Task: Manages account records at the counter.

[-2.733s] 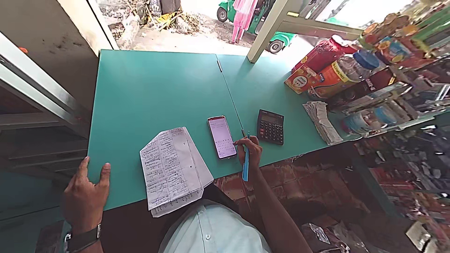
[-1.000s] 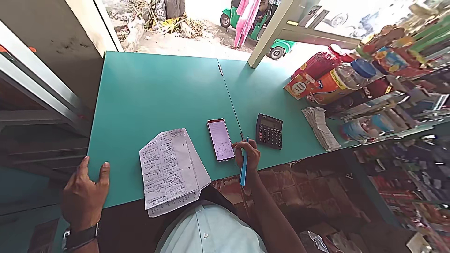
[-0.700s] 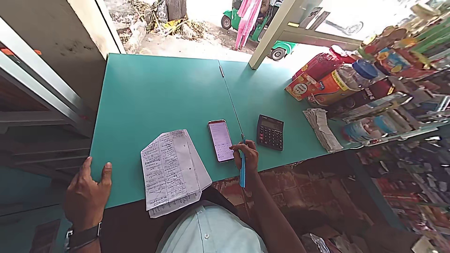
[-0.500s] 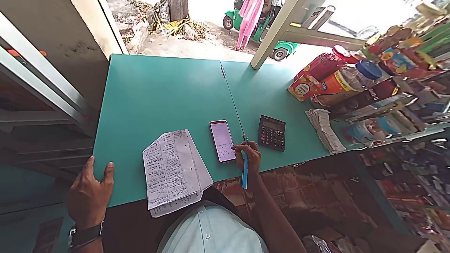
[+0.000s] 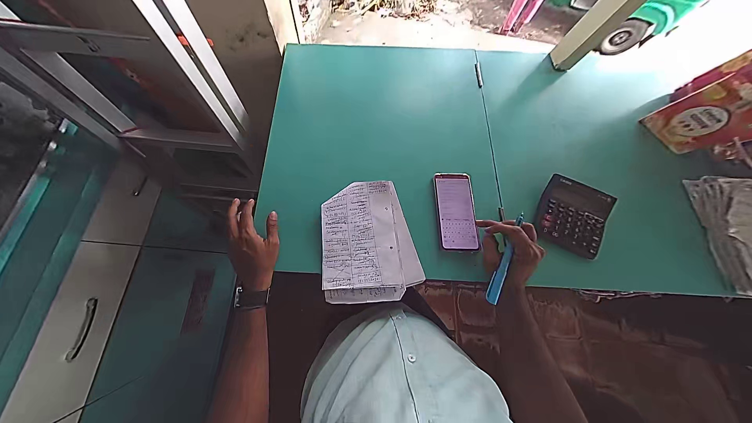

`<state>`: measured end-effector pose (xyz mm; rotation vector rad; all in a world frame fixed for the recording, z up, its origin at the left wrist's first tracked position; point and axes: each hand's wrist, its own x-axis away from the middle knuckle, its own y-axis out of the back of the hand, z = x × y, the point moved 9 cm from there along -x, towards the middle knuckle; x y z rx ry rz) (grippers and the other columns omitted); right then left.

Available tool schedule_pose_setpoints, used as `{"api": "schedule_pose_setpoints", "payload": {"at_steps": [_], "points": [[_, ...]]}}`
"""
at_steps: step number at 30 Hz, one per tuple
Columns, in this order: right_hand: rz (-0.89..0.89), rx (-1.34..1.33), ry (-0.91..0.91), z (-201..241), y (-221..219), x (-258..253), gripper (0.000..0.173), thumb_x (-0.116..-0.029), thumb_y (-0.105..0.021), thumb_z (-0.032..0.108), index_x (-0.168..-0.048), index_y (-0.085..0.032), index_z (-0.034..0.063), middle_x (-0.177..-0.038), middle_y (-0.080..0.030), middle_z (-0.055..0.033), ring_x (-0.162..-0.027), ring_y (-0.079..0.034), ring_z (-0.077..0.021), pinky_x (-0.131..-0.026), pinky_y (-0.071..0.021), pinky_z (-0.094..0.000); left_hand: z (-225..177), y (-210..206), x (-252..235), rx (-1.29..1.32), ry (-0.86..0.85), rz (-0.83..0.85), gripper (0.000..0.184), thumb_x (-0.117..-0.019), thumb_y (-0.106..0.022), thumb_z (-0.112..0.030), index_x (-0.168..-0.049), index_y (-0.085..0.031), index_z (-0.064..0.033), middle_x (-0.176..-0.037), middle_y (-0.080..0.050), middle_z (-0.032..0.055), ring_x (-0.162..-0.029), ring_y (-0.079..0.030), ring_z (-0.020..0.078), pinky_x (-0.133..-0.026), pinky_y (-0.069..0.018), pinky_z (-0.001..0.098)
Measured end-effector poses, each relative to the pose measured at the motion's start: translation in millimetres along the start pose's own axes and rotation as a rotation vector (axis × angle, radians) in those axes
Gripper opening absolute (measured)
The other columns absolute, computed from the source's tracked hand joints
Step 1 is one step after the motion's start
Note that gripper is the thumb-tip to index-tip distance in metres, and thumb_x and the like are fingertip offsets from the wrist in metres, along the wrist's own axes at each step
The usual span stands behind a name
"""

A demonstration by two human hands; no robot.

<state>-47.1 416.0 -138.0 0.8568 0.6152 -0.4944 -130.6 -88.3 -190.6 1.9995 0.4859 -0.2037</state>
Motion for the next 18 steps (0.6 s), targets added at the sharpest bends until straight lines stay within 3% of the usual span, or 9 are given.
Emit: {"api": "schedule_pose_setpoints", "payload": {"at_steps": [6, 10, 14, 18], "points": [[0.006, -0.023, -0.044, -6.2, -1.3, -1.4, 0.018, -0.0916, -0.057, 0.009, -0.084, -0.072, 0.0025, -0.095, -0.078, -0.0100, -0.093, -0.068, -0.0184, -0.086, -0.0477, -0.0297, -2.8, 0.7, -0.1, -0.023, -0.034, 0.019, 0.055, -0.1064, -0.040, -0.045, -0.140, -0.058, -0.0046, -0.147, -0.053, 0.0185, -0.136, -0.052, 0.0340, -0.112, -0.0417, 0.0492], [0.004, -0.031, -0.028, -1.8, 1.3, -1.0, 0.019, -0.0920, -0.060, 0.015, -0.090, -0.074, 0.0031, -0.092, -0.077, -0.0094, -0.092, -0.069, -0.0212, -0.091, -0.0524, -0.0357, -5.4, -3.7, -1.6, 0.018, 0.009, 0.091, 0.062, -0.1051, -0.042, -0.047, -0.146, -0.051, -0.0023, -0.146, -0.055, 0.0229, -0.134, -0.053, 0.0412, -0.110, -0.0419, 0.0593], [-0.047, -0.011, -0.031, -7.5, -1.0, -0.4, 0.018, -0.0898, -0.058, 0.021, -0.085, -0.073, 0.0122, -0.091, -0.077, 0.0006, -0.090, -0.067, -0.0111, -0.086, -0.0511, -0.0252, -3.1, -12.7, -3.2, 0.032, -0.025, 0.064, 0.066, -0.1042, -0.038, -0.050, -0.145, -0.053, -0.0008, -0.137, -0.060, 0.0261, -0.124, -0.060, 0.0450, -0.102, -0.0461, 0.0638], [-0.077, -0.030, -0.047, -6.6, 0.9, 2.8, 0.017, -0.0884, -0.058, 0.019, -0.082, -0.073, 0.0133, -0.092, -0.078, 0.0031, -0.090, -0.066, -0.0078, -0.085, -0.0495, -0.0216, -2.7, -10.9, -1.0, 0.031, -0.018, 0.060, 0.066, -0.1042, -0.038, -0.051, -0.144, -0.054, -0.0018, -0.135, -0.061, 0.0262, -0.121, -0.062, 0.0457, -0.099, -0.0478, 0.0639]]}}
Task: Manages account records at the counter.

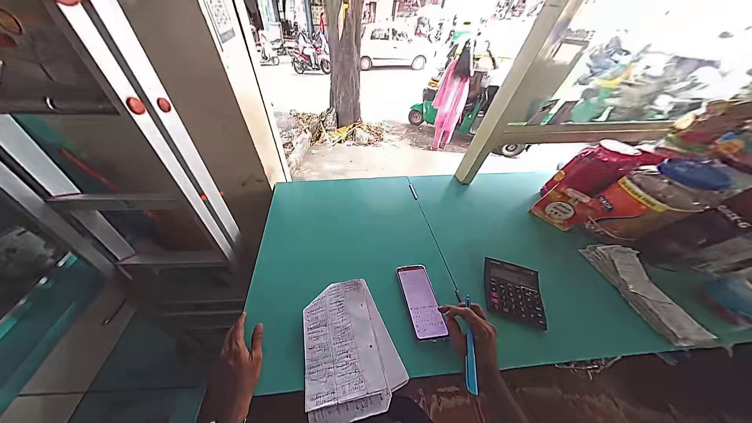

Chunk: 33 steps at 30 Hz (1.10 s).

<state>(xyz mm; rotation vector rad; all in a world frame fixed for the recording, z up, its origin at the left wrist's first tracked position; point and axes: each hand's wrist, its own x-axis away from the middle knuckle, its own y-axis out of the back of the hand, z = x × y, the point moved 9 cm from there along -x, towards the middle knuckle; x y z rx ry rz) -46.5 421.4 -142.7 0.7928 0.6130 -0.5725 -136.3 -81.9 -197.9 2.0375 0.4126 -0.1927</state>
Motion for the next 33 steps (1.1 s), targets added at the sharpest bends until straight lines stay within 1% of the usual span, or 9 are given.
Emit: {"api": "schedule_pose_setpoints", "payload": {"at_steps": [3, 7, 12, 15, 17, 19, 27, 33], "points": [[0.001, -0.003, 0.008, 2.9, 1.3, -1.7, 0.017, -0.0887, -0.057, 0.018, -0.082, -0.072, 0.0140, -0.091, -0.077, 0.0034, -0.089, -0.066, -0.0074, -0.085, -0.0502, -0.0215, -0.4, 0.1, 0.5, 0.003, -0.001, 0.025, 0.064, -0.1049, -0.038, -0.050, -0.145, -0.053, -0.0021, -0.137, -0.060, 0.0261, -0.122, -0.061, 0.0457, -0.099, -0.0483, 0.0636], [0.017, -0.010, 0.004, 3.0, -0.7, -1.4, 0.018, -0.0883, -0.057, 0.017, -0.083, -0.074, 0.0129, -0.092, -0.078, 0.0026, -0.089, -0.067, -0.0090, -0.084, -0.0508, -0.0228, 0.0, 3.9, -0.1, 0.033, -0.013, 0.020, 0.062, -0.1058, -0.036, -0.048, -0.144, -0.055, -0.0032, -0.138, -0.060, 0.0241, -0.125, -0.060, 0.0436, -0.102, -0.0462, 0.0623], [-0.001, -0.009, 0.016, 3.5, 0.6, -1.4, 0.019, -0.0892, -0.056, 0.017, -0.083, -0.073, 0.0129, -0.091, -0.078, 0.0021, -0.088, -0.067, -0.0091, -0.083, -0.0508, -0.0226, -1.2, 3.9, -0.3, 0.079, -0.035, 0.011, 0.063, -0.1057, -0.037, -0.048, -0.143, -0.055, 0.0002, -0.136, -0.060, 0.0290, -0.125, -0.059, 0.0481, -0.102, -0.0445, 0.0647], [0.002, -0.015, 0.003, 3.0, 1.2, -0.8, 0.018, -0.0894, -0.057, 0.017, -0.083, -0.074, 0.0133, -0.092, -0.078, 0.0031, -0.089, -0.066, -0.0080, -0.084, -0.0501, -0.0216, -1.6, 4.0, -0.1, 0.078, -0.029, 0.009, 0.062, -0.1058, -0.038, -0.046, -0.142, -0.055, 0.0013, -0.136, -0.060, 0.0292, -0.124, -0.059, 0.0490, -0.102, -0.0447, 0.0649], [0.011, -0.019, -0.003, 1.6, 1.6, -0.6, 0.016, -0.0888, -0.058, 0.017, -0.084, -0.073, 0.0148, -0.093, -0.078, 0.0048, -0.090, -0.065, -0.0072, -0.085, -0.0490, -0.0210, -3.2, 5.5, -0.4, 0.060, -0.024, 0.006, 0.061, -0.1059, -0.038, -0.045, -0.142, -0.055, 0.0008, -0.135, -0.061, 0.0290, -0.122, -0.060, 0.0492, -0.099, -0.0462, 0.0656], [0.010, -0.021, 0.002, 1.4, 1.4, -0.3, 0.016, -0.0885, -0.057, 0.016, -0.084, -0.073, 0.0147, -0.092, -0.078, 0.0044, -0.090, -0.065, -0.0075, -0.085, -0.0490, -0.0212, -3.3, 5.6, -0.5, 0.052, -0.020, 0.013, 0.061, -0.1060, -0.037, -0.046, -0.142, -0.055, -0.0010, -0.135, -0.061, 0.0277, -0.122, -0.061, 0.0484, -0.099, -0.0469, 0.0651], [0.024, -0.021, 0.022, 4.5, -0.6, -0.4, 0.017, -0.0890, -0.057, 0.016, -0.084, -0.073, 0.0143, -0.091, -0.077, 0.0040, -0.089, -0.065, -0.0077, -0.084, -0.0484, -0.0210, -1.2, 8.6, -2.6, 0.085, -0.013, -0.005, 0.062, -0.1064, -0.036, -0.047, -0.143, -0.054, 0.0006, -0.136, -0.061, 0.0282, -0.125, -0.060, 0.0466, -0.103, -0.0448, 0.0632], [0.031, -0.013, 0.018, 4.4, -0.2, 0.6, 0.017, -0.0885, -0.057, 0.016, -0.084, -0.074, 0.0136, -0.090, -0.077, 0.0029, -0.088, -0.065, -0.0082, -0.083, -0.0486, -0.0211, -3.2, 7.7, -0.8, 0.065, -0.030, 0.006, 0.063, -0.1064, -0.035, -0.047, -0.142, -0.055, 0.0009, -0.134, -0.061, 0.0285, -0.124, -0.060, 0.0483, -0.103, -0.0451, 0.0639]]}}
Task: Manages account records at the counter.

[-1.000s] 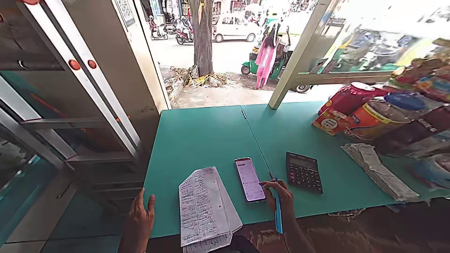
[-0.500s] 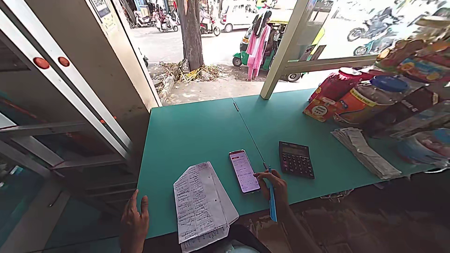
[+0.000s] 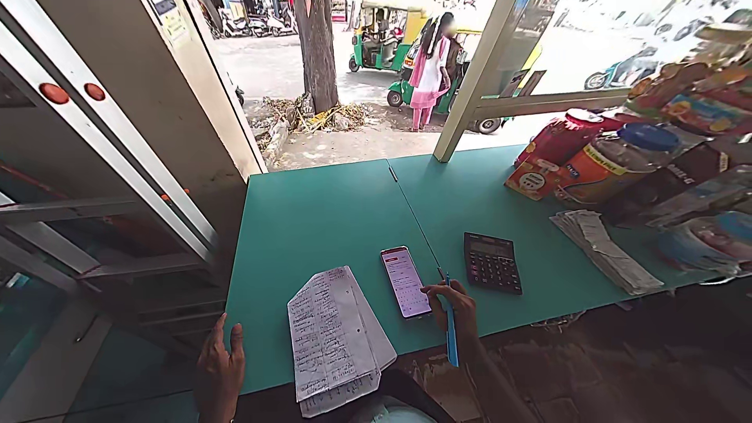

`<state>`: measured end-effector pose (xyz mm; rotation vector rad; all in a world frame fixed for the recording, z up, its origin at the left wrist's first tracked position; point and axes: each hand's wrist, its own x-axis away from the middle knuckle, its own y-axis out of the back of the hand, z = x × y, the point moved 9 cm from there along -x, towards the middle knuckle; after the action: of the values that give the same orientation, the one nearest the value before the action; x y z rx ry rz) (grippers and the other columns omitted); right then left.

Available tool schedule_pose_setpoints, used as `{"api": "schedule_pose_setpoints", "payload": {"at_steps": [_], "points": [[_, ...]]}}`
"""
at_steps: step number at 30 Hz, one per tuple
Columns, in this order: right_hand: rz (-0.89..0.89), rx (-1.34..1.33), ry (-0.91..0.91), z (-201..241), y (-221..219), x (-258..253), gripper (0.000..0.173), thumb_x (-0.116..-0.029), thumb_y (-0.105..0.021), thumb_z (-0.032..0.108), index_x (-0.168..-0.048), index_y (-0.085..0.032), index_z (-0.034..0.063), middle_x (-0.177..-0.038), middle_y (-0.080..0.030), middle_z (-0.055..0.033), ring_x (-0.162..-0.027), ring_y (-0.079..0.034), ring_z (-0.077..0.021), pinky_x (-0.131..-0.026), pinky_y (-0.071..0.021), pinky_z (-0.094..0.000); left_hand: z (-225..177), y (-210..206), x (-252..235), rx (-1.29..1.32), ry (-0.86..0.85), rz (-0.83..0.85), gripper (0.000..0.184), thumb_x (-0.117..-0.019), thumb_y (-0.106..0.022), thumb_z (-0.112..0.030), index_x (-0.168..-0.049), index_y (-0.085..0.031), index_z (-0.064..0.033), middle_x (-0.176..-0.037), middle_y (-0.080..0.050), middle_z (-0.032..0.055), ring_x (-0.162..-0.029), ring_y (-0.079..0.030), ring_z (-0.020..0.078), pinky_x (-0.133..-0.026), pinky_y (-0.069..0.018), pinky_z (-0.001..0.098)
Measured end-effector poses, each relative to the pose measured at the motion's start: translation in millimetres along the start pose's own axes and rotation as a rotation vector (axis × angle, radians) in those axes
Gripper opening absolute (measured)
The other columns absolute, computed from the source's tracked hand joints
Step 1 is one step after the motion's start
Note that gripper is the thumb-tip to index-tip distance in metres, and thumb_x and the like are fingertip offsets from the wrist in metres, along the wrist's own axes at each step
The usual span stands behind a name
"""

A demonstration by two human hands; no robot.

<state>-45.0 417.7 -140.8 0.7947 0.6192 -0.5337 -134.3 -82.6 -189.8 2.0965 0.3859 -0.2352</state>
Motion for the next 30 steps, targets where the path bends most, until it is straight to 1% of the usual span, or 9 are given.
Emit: {"api": "schedule_pose_setpoints", "payload": {"at_steps": [11, 15, 24, 27, 30], "points": [[-0.010, -0.002, 0.000, 2.6, 0.6, -1.6, 0.018, -0.0889, -0.057, 0.016, -0.084, -0.074, 0.0138, -0.089, -0.077, 0.0030, -0.087, -0.064, -0.0080, -0.082, -0.0480, -0.0207, -2.4, 0.0, 1.3, -0.004, -0.012, 0.001, 0.060, -0.1068, -0.037, -0.044, -0.140, -0.057, 0.0013, -0.134, -0.061, 0.0289, -0.123, -0.060, 0.0482, -0.103, -0.0451, 0.0634], [-0.011, 0.016, -0.006, 3.2, 1.2, -1.3, 0.018, -0.0891, -0.057, 0.016, -0.084, -0.074, 0.0135, -0.090, -0.077, 0.0025, -0.089, -0.065, -0.0091, -0.084, -0.0491, -0.0213, -3.0, 0.7, 1.1, -0.025, -0.004, 0.004, 0.062, -0.1066, -0.036, -0.046, -0.141, -0.056, 0.0008, -0.135, -0.061, 0.0280, -0.124, -0.060, 0.0470, -0.103, -0.0454, 0.0626], [-0.013, -0.005, 0.009, 2.9, 0.9, -1.2, 0.017, -0.0892, -0.057, 0.015, -0.083, -0.073, 0.0140, -0.089, -0.077, 0.0027, -0.087, -0.065, -0.0085, -0.083, -0.0485, -0.0202, -2.7, -1.9, 1.4, -0.035, -0.017, 0.003, 0.063, -0.1064, -0.035, -0.047, -0.140, -0.056, 0.0018, -0.135, -0.061, 0.0289, -0.124, -0.060, 0.0471, -0.103, -0.0454, 0.0627], [-0.019, -0.013, 0.011, 2.0, 2.0, -0.7, 0.017, -0.0892, -0.058, 0.015, -0.083, -0.073, 0.0142, -0.089, -0.077, 0.0031, -0.088, -0.065, -0.0079, -0.082, -0.0488, -0.0195, -0.9, -0.6, 2.1, -0.045, 0.008, -0.003, 0.063, -0.1070, -0.034, -0.047, -0.141, -0.056, 0.0014, -0.135, -0.061, 0.0282, -0.125, -0.060, 0.0463, -0.104, -0.0451, 0.0621], [-0.030, -0.023, 0.011, 1.5, 2.6, -0.3, 0.016, -0.0890, -0.059, 0.015, -0.083, -0.073, 0.0143, -0.088, -0.077, 0.0033, -0.088, -0.065, -0.0075, -0.082, -0.0488, -0.0189, 2.6, 2.9, 3.9, -0.046, 0.080, -0.026, 0.063, -0.1071, -0.034, -0.047, -0.141, -0.056, 0.0005, -0.133, -0.062, 0.0285, -0.123, -0.061, 0.0473, -0.102, -0.0453, 0.0639]]}}
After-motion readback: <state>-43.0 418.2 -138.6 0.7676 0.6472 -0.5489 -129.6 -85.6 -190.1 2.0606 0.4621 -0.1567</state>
